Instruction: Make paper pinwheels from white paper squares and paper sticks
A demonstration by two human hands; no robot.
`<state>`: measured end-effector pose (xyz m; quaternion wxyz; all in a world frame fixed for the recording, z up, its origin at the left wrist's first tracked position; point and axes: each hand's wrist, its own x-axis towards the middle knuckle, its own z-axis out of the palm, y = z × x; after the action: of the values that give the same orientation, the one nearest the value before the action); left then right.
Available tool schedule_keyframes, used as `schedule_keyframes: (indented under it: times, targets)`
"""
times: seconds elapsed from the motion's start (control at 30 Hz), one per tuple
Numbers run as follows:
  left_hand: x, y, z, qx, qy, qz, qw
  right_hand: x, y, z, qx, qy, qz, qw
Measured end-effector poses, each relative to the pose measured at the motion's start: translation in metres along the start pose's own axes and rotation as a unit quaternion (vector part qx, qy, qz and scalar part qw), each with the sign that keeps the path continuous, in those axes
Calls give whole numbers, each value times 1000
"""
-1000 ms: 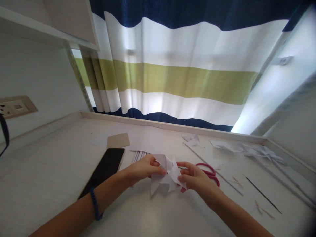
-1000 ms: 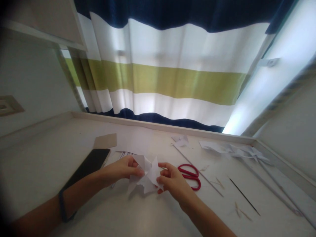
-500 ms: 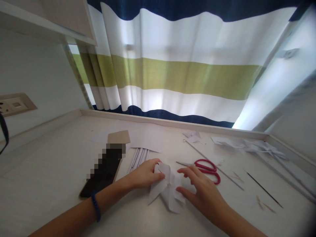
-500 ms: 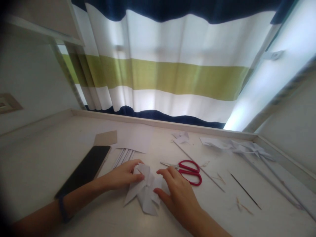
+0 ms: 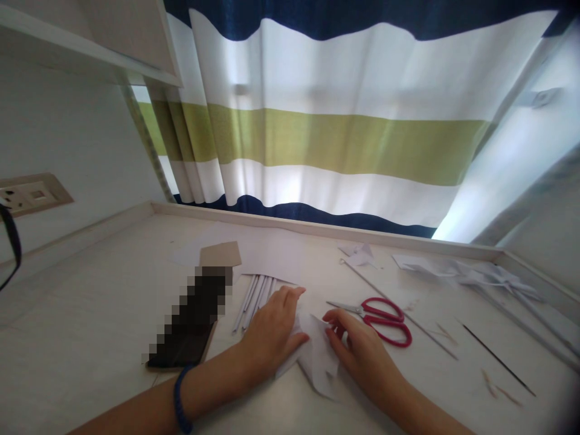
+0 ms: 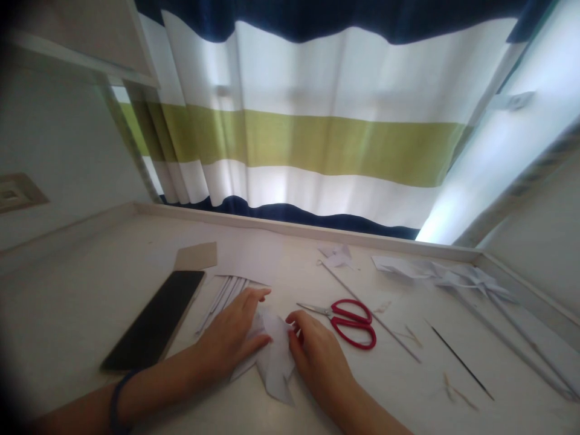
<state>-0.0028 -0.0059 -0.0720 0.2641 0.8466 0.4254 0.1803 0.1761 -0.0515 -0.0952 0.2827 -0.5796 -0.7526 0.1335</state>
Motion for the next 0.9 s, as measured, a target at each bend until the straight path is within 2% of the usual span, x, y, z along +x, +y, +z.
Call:
schedule_keyframes:
  times: [0.13,0.23,0.4,0.6,0.8,0.9]
  targets:
    - [-7,8,3,171,12,111,979,3,4,0,39,-2,38,999]
    - [-7,12,3,224,10,162,961,4,6,2,55,-5,45,997]
    - [-4,19,-1,227,8,150,962,2,5,2,40,-3,26,999]
    - [-7,25,-6,232,-59,155,959,-5,9,3,-30,15,-22,999]
    - [-21,23,0,246,-91,125,957,-15,13,1,-110,19,-76,991]
    - [-28,21,6,257,-107,128,952,-20,14,-3,-192,9,-133,972]
